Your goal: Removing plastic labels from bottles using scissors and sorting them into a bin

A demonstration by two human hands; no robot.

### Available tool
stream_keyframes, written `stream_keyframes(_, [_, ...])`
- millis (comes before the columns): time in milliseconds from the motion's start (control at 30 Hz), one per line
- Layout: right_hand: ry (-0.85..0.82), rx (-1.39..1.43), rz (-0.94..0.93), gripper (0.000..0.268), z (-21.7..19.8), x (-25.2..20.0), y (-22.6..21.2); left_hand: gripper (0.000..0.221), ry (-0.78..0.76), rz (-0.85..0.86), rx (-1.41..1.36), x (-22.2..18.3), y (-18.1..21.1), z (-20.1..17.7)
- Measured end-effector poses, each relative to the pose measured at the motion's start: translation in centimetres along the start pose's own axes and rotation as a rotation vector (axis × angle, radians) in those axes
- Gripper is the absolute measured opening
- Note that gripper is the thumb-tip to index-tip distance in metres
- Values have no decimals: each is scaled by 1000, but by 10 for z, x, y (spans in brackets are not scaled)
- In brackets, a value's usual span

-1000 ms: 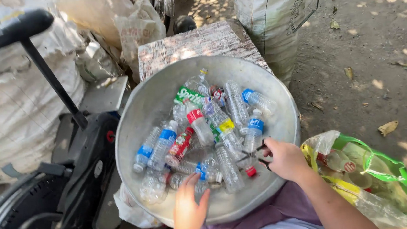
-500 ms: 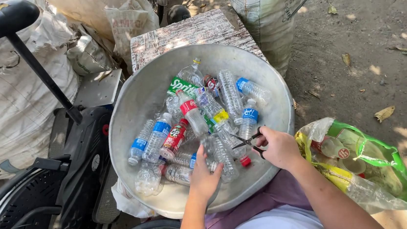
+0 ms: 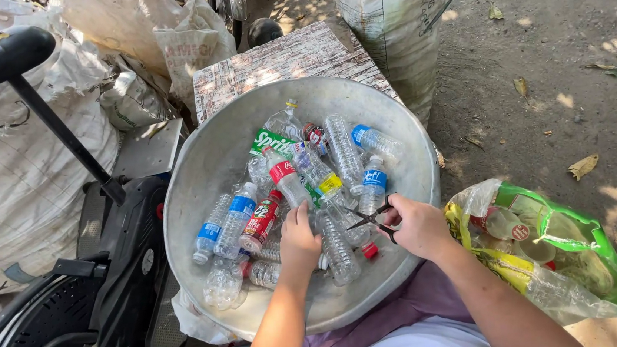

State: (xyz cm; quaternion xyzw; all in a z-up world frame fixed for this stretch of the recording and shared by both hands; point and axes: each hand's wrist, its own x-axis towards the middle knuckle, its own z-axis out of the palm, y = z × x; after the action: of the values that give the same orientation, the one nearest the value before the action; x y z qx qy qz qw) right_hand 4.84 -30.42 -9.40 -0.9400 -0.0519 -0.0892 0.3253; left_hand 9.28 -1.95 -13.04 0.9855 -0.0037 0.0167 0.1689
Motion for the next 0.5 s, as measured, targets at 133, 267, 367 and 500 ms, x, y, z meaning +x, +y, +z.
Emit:
stream_keyframes(133, [18,-37,0,39,4,4,3,83,276,297,-20,-15,12,-22])
stream_keyframes(267, [10,-19,-6,37,-3,1,-6,39,391,780,333,-25,41,-36])
stream_keyframes(367, [22,-11,-7,35,-6,2,-9,48,38,798,590,-17,65,-43])
stream_keyframes(500, [12,27,-4,34,-12,1,-15,65,-521,630,753,-3,104,-56])
